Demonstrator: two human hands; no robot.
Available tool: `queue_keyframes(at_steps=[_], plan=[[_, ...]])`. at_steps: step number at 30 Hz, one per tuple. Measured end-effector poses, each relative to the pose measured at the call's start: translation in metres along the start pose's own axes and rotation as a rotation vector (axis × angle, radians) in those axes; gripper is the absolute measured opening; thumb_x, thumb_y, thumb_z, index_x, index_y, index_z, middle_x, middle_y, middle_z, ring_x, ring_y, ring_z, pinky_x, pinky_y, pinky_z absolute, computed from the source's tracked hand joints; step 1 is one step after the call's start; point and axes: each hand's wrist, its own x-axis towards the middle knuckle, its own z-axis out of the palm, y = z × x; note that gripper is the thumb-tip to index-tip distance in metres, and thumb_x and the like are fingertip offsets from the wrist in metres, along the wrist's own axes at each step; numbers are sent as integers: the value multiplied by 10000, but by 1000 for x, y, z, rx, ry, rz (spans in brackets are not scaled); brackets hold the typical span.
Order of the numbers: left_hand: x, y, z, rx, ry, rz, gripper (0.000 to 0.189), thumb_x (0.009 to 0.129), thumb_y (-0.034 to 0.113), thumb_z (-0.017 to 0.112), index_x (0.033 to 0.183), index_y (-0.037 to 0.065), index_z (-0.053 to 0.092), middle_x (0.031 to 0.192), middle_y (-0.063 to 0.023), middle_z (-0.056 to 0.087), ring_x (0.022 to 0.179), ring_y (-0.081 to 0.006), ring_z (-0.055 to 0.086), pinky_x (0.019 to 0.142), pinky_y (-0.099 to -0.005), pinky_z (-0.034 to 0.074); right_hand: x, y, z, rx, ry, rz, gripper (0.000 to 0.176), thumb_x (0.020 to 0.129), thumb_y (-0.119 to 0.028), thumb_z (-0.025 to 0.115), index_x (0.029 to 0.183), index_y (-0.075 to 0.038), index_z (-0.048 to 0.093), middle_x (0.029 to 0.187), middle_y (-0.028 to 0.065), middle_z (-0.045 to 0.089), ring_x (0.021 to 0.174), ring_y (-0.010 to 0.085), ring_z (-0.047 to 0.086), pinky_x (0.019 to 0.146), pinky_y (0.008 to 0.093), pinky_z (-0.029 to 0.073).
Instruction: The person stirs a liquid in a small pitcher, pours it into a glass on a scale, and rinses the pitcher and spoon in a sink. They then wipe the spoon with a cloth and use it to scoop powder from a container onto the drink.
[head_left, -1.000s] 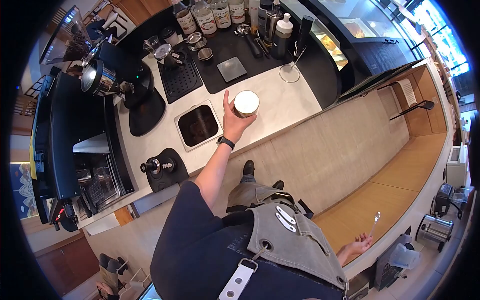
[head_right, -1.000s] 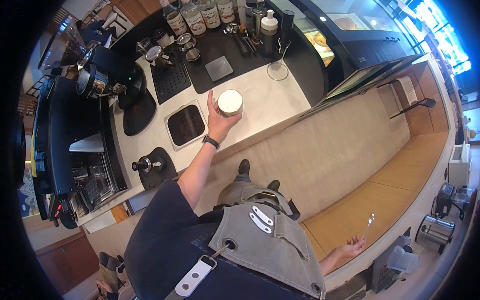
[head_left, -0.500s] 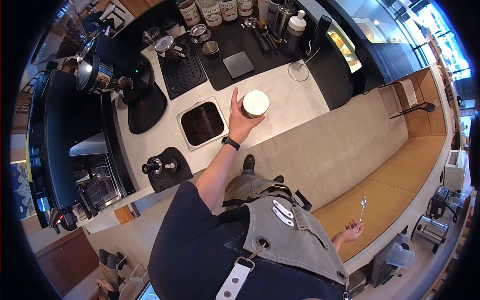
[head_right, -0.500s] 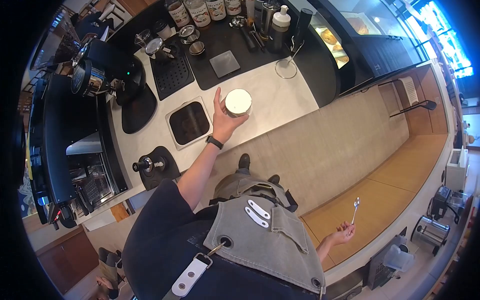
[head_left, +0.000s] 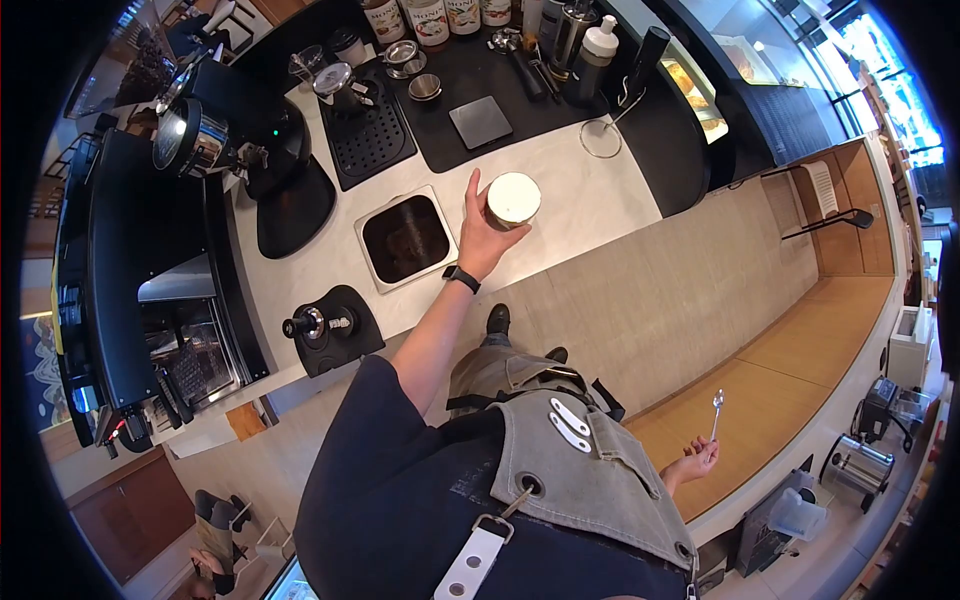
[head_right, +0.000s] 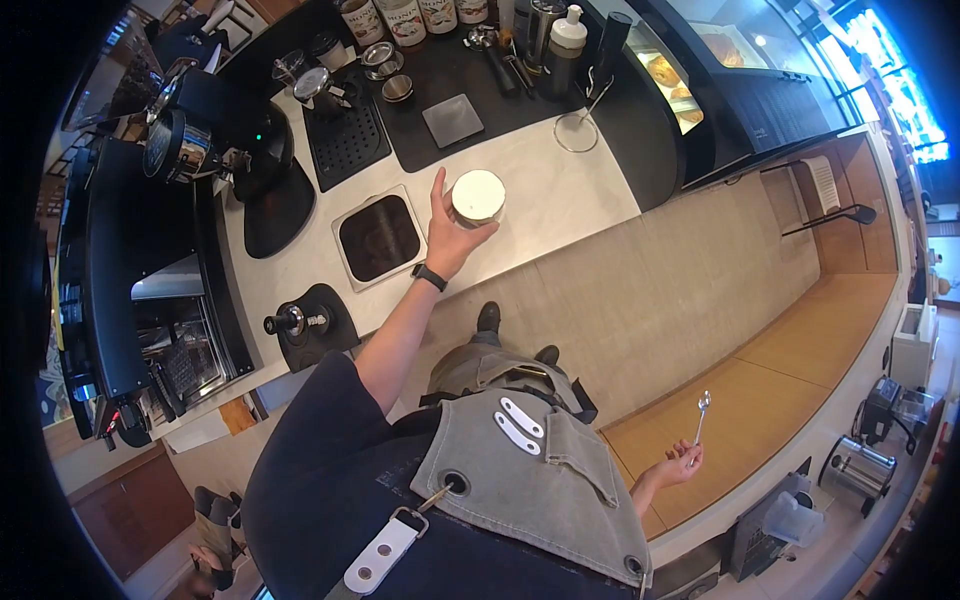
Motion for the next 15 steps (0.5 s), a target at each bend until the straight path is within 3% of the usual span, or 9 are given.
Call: queue_keyframes(at_steps=[7, 9, 11, 12, 13, 15], plan=[[-7, -5, -2, 76, -15, 72, 1327, 732, 98, 930, 1681, 96, 2, 1637, -261, 365, 1516, -337, 407, 1257, -428, 341, 29, -19, 1, 88, -62, -42, 332, 1103, -367, 570, 1257, -78, 629, 988, 36, 710, 823, 98, 636, 650, 248, 475], [-20, -9, -1, 115, 31, 69, 1297, 746, 96, 921, 1681, 73, 23, 1680, -267, 303, 1558, -339, 343, 1270, -422, 313, 77, -37, -25, 166, -135, -180, 406, 1093, -365, 576, 1343, -47, 599, 1070, 69, 711, 914, 144, 658, 700, 265, 493], [-43, -8, -2, 129, 75, 43, 1238, 777, 92, 900, 1681, 48, 56, 1701, -264, 263, 1585, -333, 289, 1283, -418, 276, 111, -95, -68, 86, -63, -354, 396, 1086, -342, 584, 1339, -38, 599, 1104, 77, 706, 956, 171, 669, 767, 292, 520], [-59, -8, -2, 98, 127, 79, 1112, 820, 82, 865, 1667, 15, 148, 1699, -260, 274, 1584, -326, 294, 1276, -410, 284, 155, -109, -117, 345, -158, -295, 384, 1086, -315, 579, 1339, -26, 599, 1142, 96, 710, 1015, 191, 682, 819, 325, 536], [-81, 1, 4, 52, 216, 135, 904, 882, 104, 816, 1615, 1, 299, 1606, -247, 455, 1509, -317, 440, 1228, -400, 368, 174, -122, -157, 171, -44, -494, 379, 1084, -315, 566, 1301, -14, 641, 1181, 101, 709, 1043, 220, 680, 850, 333, 544], [-127, 20, 6, 182, 169, 66, 654, 936, 148, 768, 1505, 15, 476, 1439, -210, 637, 1373, -297, 593, 1155, -389, 452, 192, -154, -243, 93, 106, -568, 379, 1084, -284, 562, 1307, 8, 652, 1259, 118, 700, 1131, 250, 671, 918, 365, 548]])
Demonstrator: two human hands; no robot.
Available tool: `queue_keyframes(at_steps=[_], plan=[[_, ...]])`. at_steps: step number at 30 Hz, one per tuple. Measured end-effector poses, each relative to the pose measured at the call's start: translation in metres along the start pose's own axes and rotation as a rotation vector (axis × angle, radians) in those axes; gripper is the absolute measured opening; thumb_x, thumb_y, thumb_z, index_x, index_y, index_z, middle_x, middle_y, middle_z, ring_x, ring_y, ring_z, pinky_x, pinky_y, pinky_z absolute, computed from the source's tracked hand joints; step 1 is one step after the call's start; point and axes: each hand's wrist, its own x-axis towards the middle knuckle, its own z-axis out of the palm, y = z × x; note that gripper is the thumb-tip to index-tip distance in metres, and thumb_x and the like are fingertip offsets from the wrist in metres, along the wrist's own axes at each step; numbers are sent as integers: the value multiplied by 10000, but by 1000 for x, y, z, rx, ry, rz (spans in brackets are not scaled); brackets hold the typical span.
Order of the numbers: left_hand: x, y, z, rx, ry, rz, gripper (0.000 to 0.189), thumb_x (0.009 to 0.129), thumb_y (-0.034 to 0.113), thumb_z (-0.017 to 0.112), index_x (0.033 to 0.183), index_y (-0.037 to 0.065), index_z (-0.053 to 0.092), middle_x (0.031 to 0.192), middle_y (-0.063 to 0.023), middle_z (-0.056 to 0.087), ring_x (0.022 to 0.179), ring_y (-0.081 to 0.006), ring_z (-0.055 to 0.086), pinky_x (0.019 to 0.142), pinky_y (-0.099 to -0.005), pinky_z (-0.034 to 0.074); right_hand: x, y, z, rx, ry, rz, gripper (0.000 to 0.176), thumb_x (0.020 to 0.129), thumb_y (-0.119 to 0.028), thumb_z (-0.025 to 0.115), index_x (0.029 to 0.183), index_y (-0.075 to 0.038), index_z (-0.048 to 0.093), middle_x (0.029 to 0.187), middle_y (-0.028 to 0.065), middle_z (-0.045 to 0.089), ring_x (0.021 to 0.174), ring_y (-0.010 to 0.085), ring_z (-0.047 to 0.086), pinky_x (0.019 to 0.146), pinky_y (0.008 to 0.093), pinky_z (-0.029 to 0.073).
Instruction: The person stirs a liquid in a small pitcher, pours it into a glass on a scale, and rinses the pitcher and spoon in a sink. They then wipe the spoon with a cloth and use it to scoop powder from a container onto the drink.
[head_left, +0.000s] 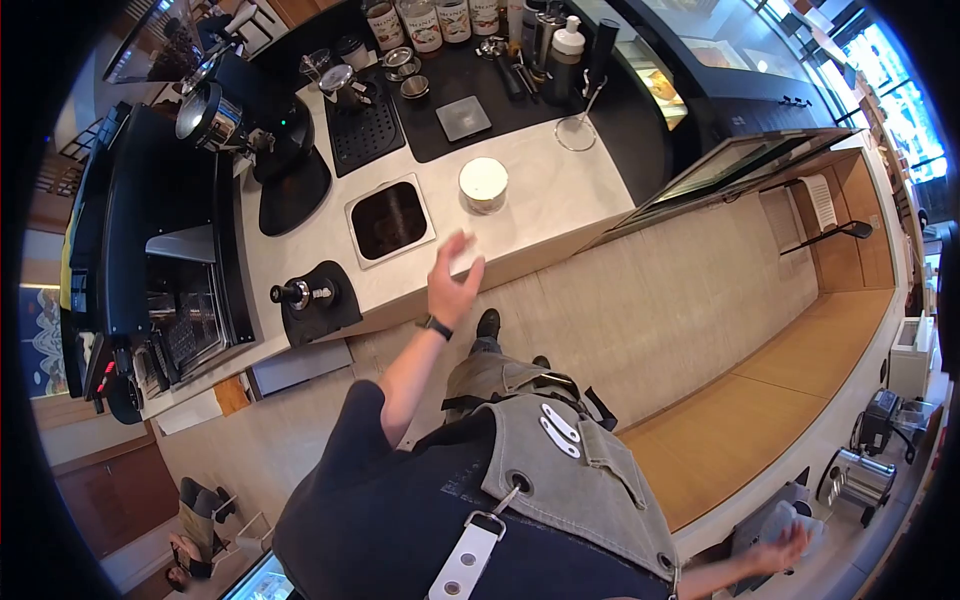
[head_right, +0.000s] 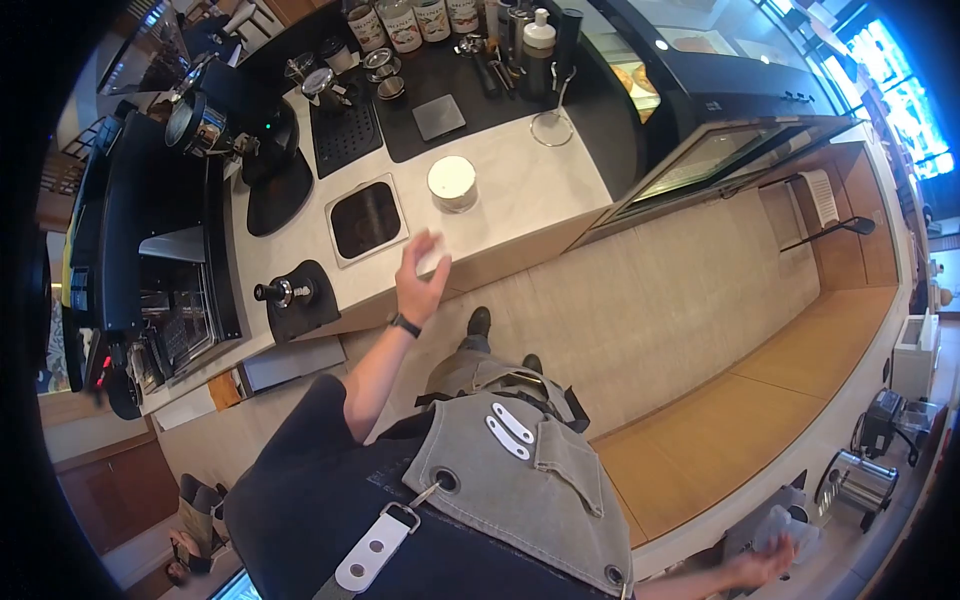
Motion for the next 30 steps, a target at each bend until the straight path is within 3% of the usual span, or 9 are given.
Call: queue_keyframes(at_steps=[4, 5, 8, 13, 17, 20, 23, 26, 30], plan=[[-83, 2, 22, 91, -533, -309, 425, 976, 217, 708, 1359, 51, 628, 1308, -189, 713, 1239, -301, 682, 1072, -389, 519, 33, 82, -154, -656, 38, -63, 552, 1055, -430, 574, 1444, -39, 574, 1308, 204, 689, 1151, 370, 669, 964, 486, 520], [-106, -23, 32, 208, -597, -114, 420, 966, 205, 708, 1347, 45, 634, 1270, -190, 726, 1205, -303, 696, 1044, -391, 534, 24, 77, -163, -940, 47, -24, 665, 1042, -514, 589, 1513, -50, 524, 1341, 250, 674, 1185, 430, 658, 998, 538, 502], [-165, -65, 54, 457, -674, 230, 405, 950, 172, 708, 1322, 27, 645, 1259, -200, 723, 1122, -301, 736, 969, -383, 574, 48, 215, -187, -648, 8, 26, 383, 1073, -265, 534, 1357, -35, 649, 1206, 101, 746, 1022, 240, 703, 866, 373, 561], [-206, -34, 32, 190, -661, -366, 383, 974, 147, 696, 1334, 33, 635, 1235, -190, 742, 1012, -252, 774, 868, -355, 615, -61, 216, 73, 36, -379, 488, 407, 1013, -286, 567, 1333, -44, 633, 1217, 105, 723, 987, 256, 694, 783, 412, 543], [-212, 24, -31, 14, -551, -736, 354, 1017, 152, 682, 1351, 45, 631, 853, -111, 774, 689, -153, 738, 650, -303, 612, -194, 132, 253, 623, -722, 1018, 302, 1024, -213, 637, 1307, -108, 635, 1178, 52, 707, 998, 201, 675, 764, 351, 527], [-230, 23, -89, 75, -125, -375, 376, 1013, 192, 671, 1371, 78, 645, 791, -117, 764, 613, -185, 716, 599, -335, 579, -265, 76, 319, 465, -960, 1008, 375, 1074, -288, 552, 1383, -80, 591, 1178, 74, 717, 1033, 212, 666, 833, 382, 499], [-215, 79, -191, 160, 62, -388, 370, 1002, 185, 694, 1354, 75, 665, 844, -121, 777, 638, -168, 718, 624, -318, 576, -311, 124, 382, 200, -1203, 957, 394, 1101, -308, 483, 1397, -65, 573, 1206, 95, 728, 1021, 213, 675, 830, 374, 518], [-202, 114, -319, 271, 305, -171, 334, 983, 163, 729, 1301, 65, 700, 868, -117, 778, 645, -140, 715, 631, -311, 573, -339, 113, 399, 140, -1252, 484, 417, 1095, -379, 560, 1352, -51, 583, 1126, 89, 729, 906, 167, 659, 721, 313, 506], [-172, 192, -483, 392, 645, 303, 268, 1041, 211, 680, 1244, 44, 732, 895, -67, 770, 739, -106, 714, 680, -251, 571, -371, 77, 395, 143, -1185, 503, 437, 1091, -416, 555, 1351, -65, 579, 1158, 76, 729, 908, 167, 646, 695, 293, 490]])
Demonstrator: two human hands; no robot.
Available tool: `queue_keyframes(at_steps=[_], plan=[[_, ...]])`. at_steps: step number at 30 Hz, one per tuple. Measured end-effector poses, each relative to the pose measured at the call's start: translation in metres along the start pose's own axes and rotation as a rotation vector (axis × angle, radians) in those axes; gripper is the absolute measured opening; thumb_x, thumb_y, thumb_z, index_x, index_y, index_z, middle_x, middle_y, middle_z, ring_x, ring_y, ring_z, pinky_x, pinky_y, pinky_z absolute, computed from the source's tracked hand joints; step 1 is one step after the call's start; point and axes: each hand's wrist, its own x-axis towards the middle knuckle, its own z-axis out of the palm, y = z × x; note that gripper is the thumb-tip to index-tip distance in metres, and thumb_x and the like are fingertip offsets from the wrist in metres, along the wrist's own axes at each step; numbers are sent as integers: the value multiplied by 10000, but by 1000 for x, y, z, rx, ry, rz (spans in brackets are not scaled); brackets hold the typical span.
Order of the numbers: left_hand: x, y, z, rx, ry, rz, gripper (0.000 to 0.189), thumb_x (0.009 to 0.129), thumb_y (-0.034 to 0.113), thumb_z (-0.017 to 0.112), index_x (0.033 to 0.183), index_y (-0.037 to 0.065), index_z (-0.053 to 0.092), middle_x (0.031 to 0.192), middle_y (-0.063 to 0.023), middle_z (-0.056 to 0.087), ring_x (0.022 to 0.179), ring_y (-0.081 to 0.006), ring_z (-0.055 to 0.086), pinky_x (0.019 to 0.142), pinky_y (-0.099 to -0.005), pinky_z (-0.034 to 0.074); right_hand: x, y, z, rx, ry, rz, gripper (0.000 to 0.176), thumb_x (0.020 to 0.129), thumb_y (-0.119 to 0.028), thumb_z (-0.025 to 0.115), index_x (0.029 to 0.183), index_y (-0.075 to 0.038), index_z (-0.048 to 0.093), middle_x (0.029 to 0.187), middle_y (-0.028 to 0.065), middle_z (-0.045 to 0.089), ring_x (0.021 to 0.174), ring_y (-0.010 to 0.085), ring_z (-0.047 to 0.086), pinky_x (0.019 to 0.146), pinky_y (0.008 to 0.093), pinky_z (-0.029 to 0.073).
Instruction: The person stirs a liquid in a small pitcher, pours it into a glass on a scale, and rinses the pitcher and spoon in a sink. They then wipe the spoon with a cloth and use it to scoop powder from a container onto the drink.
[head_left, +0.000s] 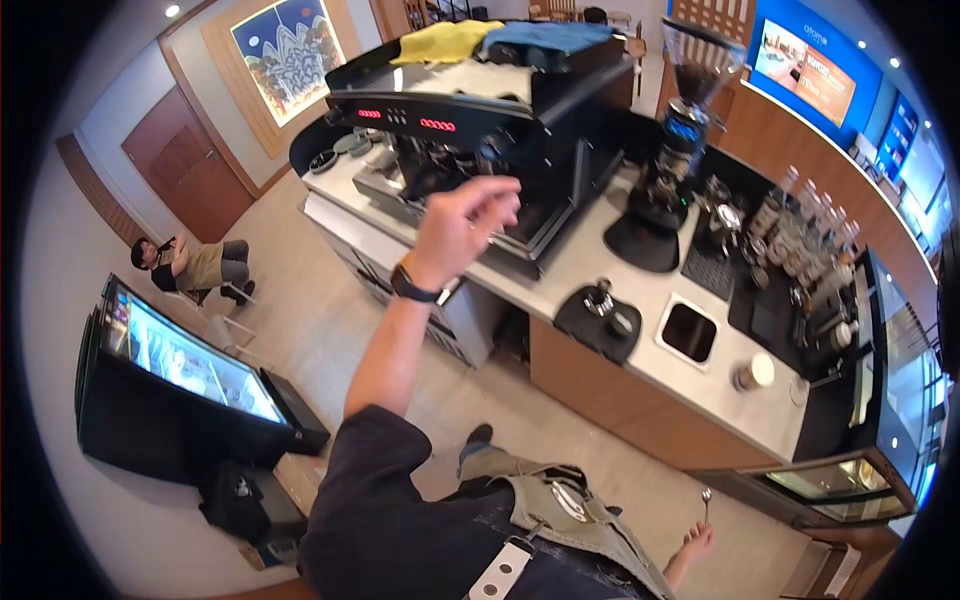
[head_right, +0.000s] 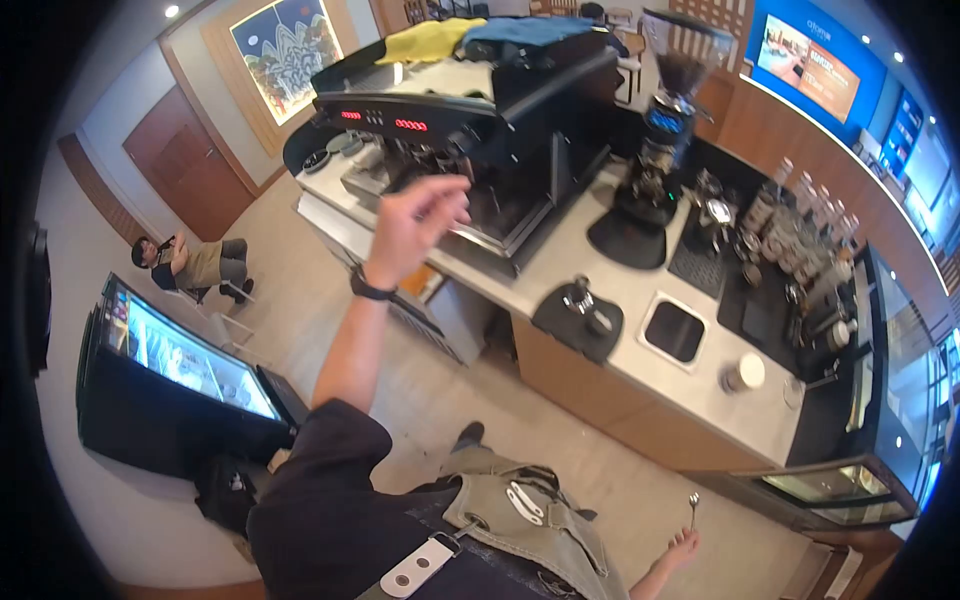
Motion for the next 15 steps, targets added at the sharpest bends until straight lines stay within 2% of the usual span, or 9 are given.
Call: queue_keyframes(at_steps=[3, 4, 6, 8, 10, 11, 12, 14, 15], plan=[[96, -31, -79, -17, 81, 91, 271, 1039, 257, 689, 1190, 41, 751, 817, -76, 757, 723, -101, 718, 646, -245, 559, -50, -1, 46, 185, 162, 90, 375, 1081, -410, 562, 1325, -128, 596, 1179, 34, 731, 892, 142, 624, 658, 275, 475], [130, -50, -99, -1, 83, 128, 284, 1029, 282, 703, 1163, 37, 759, 782, -83, 759, 692, -94, 719, 618, -245, 550, -63, 12, 64, 256, 186, 127, 375, 1080, -407, 563, 1327, -127, 596, 1195, 33, 727, 898, 147, 623, 659, 278, 475], [196, -94, -129, 83, 38, 123, 297, 1024, 283, 699, 1154, 20, 750, 791, -94, 772, 701, -118, 731, 646, -257, 551, -86, 49, 96, 389, 245, 211, 375, 1077, -402, 565, 1330, -126, 595, 1226, 30, 721, 912, 156, 620, 662, 283, 476], [258, -152, -150, 276, -10, 64, 400, 1005, 397, 692, 1122, 21, 764, 831, -123, 785, 772, -203, 765, 715, -335, 581, -142, 51, 132, 391, 222, 254, 387, 1073, -403, 571, 1345, -129, 595, 1266, 24, 707, 932, 161, 621, 686, 286, 488], [308, -203, -167, 779, -107, -160, 600, 949, 593, 670, 1093, 20, 773, 924, -128, 791, 859, -254, 761, 782, -399, 573, -195, 58, 160, 422, 220, 307, 396, 1070, -404, 572, 1360, -136, 596, 1305, 7, 690, 971, 163, 619, 721, 291, 503], [325, -228, -170, 956, -227, -264, 771, 878, 773, 613, 1022, 37, 789, 963, -167, 789, 938, -328, 756, 835, -458, 561, -218, 61, 171, 452, 228, 334, 399, 1069, -404, 569, 1368, -142, 598, 1324, -7, 681, 1000, 162, 616, 743, 294, 510], [327, -228, -172, 981, -356, -316, 858, 857, 834, 581, 980, 10, 784, 969, -206, 777, 937, -333, 753, 832, -460, 558, -239, 56, 182, 486, 240, 357, 403, 1068, -405, 567, 1376, -147, 599, 1343, -21, 672, 1029, 162, 613, 766, 297, 518], [330, -276, -169, 1078, -317, -110, 867, 879, 821, 577, 922, -21, 779, 910, -232, 763, 887, -349, 750, 781, -450, 561, -278, 46, 199, 586, 200, 401, 491, 1075, -398, 503, 1489, -136, 538, 1467, 38, 593, 1323, 265, 540, 1032, 412, 456], [339, -283, -171, 1033, -451, -159, 826, 888, 783, 611, 907, -26, 774, 853, -215, 746, 821, -325, 732, 729, -438, 547, -290, 47, 206, 641, 158, 410, 512, 1065, -415, 507, 1494, -137, 538, 1496, 31, 569, 1350, 259, 523, 1063, 421, 433]])
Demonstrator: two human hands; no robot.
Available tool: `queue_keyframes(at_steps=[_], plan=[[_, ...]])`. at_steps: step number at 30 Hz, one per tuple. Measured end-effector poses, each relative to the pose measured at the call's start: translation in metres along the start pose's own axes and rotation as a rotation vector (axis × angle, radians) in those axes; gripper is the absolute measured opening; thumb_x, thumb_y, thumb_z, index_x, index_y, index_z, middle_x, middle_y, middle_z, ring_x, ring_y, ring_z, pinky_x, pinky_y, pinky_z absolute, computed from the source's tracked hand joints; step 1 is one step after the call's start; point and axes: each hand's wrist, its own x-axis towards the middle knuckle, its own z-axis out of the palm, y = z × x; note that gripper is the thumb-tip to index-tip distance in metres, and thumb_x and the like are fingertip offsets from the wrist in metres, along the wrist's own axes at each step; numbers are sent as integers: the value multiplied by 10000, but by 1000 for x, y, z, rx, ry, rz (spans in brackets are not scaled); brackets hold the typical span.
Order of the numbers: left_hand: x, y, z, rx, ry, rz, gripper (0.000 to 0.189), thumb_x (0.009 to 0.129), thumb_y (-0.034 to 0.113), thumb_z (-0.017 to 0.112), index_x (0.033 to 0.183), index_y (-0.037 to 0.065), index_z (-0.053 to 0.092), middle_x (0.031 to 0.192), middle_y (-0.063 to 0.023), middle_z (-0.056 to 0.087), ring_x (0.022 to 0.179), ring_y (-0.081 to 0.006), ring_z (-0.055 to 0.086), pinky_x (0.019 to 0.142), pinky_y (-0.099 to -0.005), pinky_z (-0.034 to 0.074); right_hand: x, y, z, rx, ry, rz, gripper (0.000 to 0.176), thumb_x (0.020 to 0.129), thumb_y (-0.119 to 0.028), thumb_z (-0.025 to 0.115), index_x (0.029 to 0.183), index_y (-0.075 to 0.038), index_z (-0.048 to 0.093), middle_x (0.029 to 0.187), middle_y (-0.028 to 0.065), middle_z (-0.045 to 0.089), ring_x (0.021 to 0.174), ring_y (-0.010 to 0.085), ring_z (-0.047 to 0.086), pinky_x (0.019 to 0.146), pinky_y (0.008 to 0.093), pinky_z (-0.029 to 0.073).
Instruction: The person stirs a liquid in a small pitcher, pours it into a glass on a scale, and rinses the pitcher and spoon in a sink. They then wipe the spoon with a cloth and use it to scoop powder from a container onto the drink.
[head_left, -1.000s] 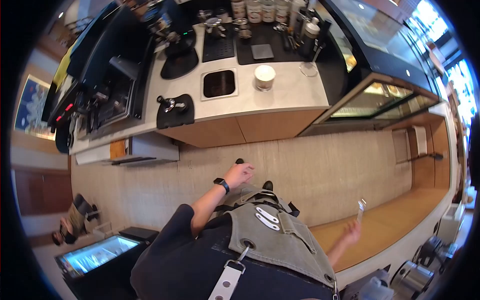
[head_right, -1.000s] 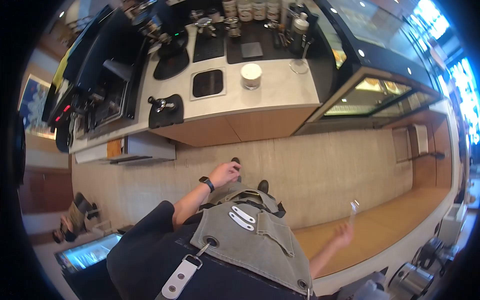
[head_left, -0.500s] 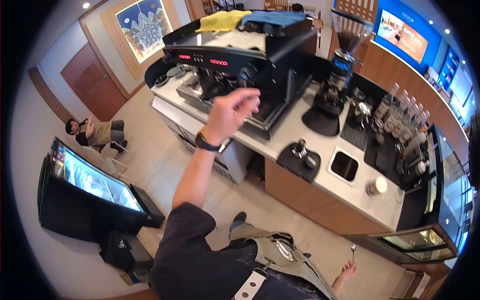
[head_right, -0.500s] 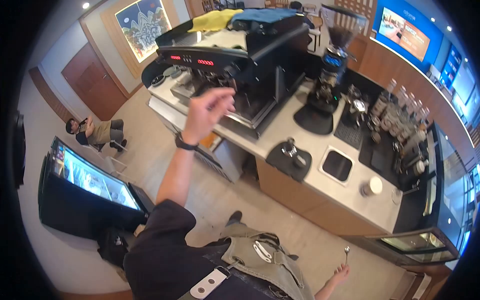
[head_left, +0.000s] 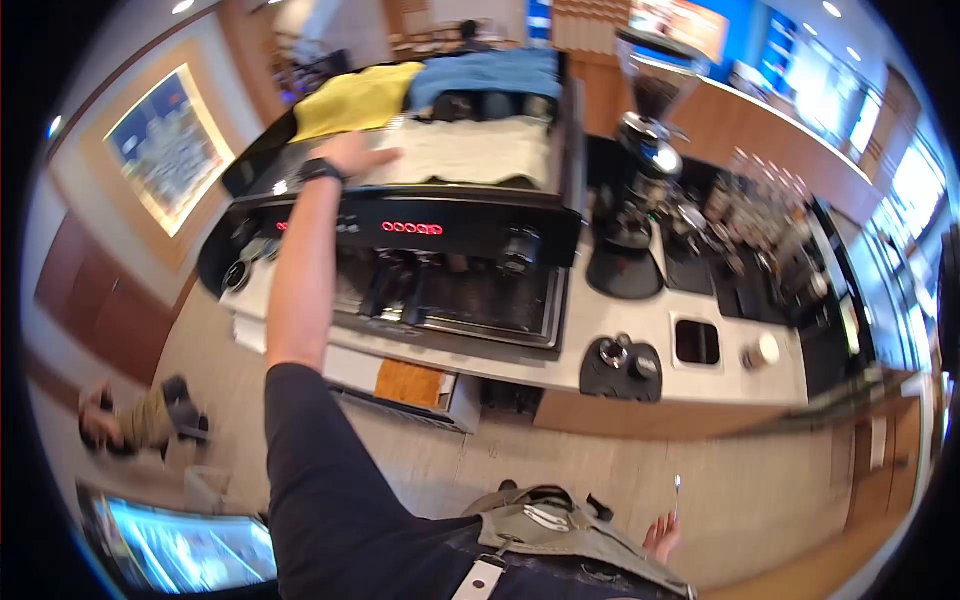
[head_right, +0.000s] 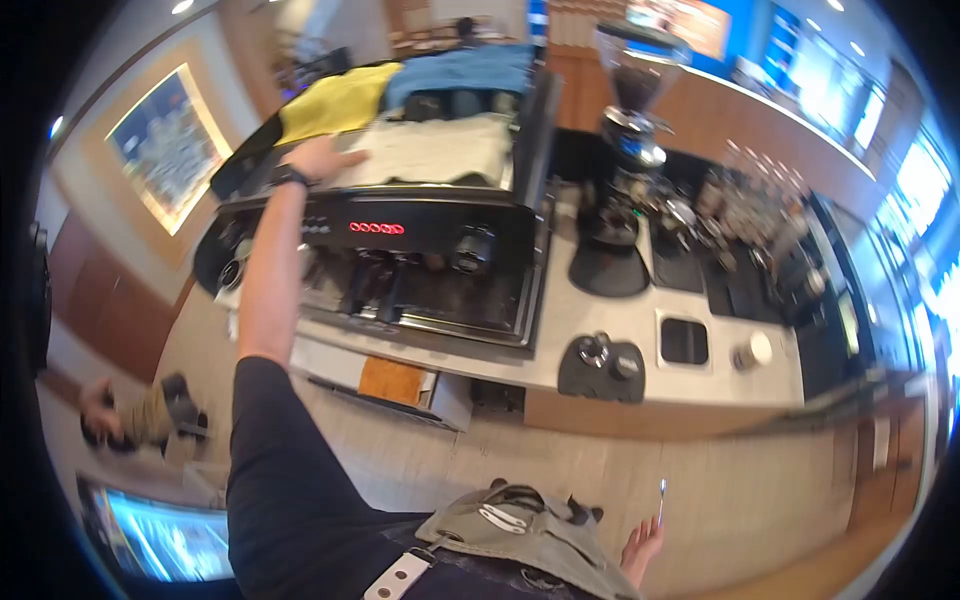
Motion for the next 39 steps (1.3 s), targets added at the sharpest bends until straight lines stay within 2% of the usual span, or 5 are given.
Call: queue_keyframes(at_steps=[4, 10, 17, 21, 39], plan=[[23, -28, 6, -527, -87, 179, 460, 983, 469, 692, 975, 13, 757, 779, -9, 695, 672, -144, 611, 598, -370, 491, -17, 20, 23, 279, -84, 73, 454, 1053, -380, 563, 1435, -135, 577, 1496, -33, 551, 1317, 218, 526, 1012, 370, 455], [-69, -44, -25, -2137, -93, 212, 528, 1055, 298, 567, 1412, -91, 568, 1414, -218, 642, 1278, -318, 642, 1154, -452, 452, -121, -41, 110, 438, -424, 9, 319, 1033, -288, 655, 1333, -186, 617, 1342, -47, 628, 1216, 192, 557, 974, 392, 463], [-315, 189, 188, -2366, -52, 522, 583, 1078, 356, 513, 1510, -35, 491, 1568, -254, 480, 1457, -441, 455, 1206, -634, 371, -282, -103, 230, 368, -975, -234, 286, 1086, -276, 608, 1329, -129, 582, 1016, 34, 702, 932, 195, 689, 840, 359, 543], [-373, 364, 102, -2680, -449, 197, 534, 1030, 7, 566, 1534, 58, 398, 1486, -121, 538, 1233, -225, 625, 1031, -409, 527, -307, -75, 260, 73, -937, -364, 288, 1120, -251, 546, 1360, -92, 542, 909, 22, 628, 786, 73, 585, 644, 222, 453], [-394, 473, 131, -1732, -303, 631, 174, 1095, 75, 499, 1145, -18, 637, 1081, -79, 675, 965, -158, 639, 889, -307, 507, -284, -124, 163, -783, -441, -872, 229, 1101, -230, 526, 1144, -38, 643, 800, 171, 697, 697, 381, 692, 612, 464, 502]])
